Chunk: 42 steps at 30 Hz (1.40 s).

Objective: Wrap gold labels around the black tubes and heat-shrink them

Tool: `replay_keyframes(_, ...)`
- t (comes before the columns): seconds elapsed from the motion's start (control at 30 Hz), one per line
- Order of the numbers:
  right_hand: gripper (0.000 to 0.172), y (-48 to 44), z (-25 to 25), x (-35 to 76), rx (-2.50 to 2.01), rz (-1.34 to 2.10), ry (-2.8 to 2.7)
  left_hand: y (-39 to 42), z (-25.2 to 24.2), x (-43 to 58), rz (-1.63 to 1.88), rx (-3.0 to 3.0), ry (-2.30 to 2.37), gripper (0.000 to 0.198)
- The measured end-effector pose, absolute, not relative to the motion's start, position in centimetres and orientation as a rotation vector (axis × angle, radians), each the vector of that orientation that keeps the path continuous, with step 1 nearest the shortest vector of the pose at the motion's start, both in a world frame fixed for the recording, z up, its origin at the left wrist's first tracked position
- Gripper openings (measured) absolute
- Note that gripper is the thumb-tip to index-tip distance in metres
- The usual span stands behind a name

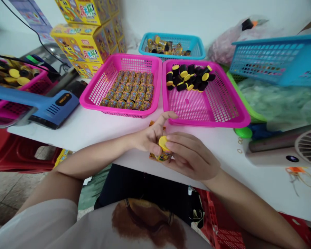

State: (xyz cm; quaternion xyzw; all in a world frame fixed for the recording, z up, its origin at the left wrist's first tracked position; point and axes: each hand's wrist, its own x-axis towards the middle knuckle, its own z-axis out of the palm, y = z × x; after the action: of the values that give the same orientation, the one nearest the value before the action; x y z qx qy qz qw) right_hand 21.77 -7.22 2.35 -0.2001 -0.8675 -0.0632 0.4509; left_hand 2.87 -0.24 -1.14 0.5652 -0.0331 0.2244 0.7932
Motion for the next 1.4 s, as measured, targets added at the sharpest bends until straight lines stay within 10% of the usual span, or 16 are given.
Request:
replay_keyframes(0.17,0.065,-6.8,2.3,21.5,-0.51,-0.239,-2.066,0.6,1.3,2.0,0.446,1.45,0.03,0.099)
replay_keyframes(0.4,0.057,-4.4,2.7,20.9,-0.65,-0.372,-2.032,-1.3,8.2,-0.6,0.908,2.103,0.724,0.029)
replay_keyframes(0.67,0.07,6.6,6.9,20.3,-1.018,0.352,-2.223,6.0,10.7,-5.3,0.847,2.176,1.201,0.027)
replay_keyframes(0.77,0.036,13.8,8.0,21.5,-1.523,0.223,-2.42,10.1,11.2,-7.5,0.694,2.231,1.468,0.025)
replay_keyframes(0.9,0.057,19.3,6.2,21.8,-1.801,0.103,-2.618,14.2,9.8,-8.9,0.56,2.124,1.684,0.021)
replay_keyframes(1.4,0.028,13.0,5.7,25.8,-1.744,0.47,-2.824,18.0,8.2,-12.6,0.277,1.959,1.952,0.023)
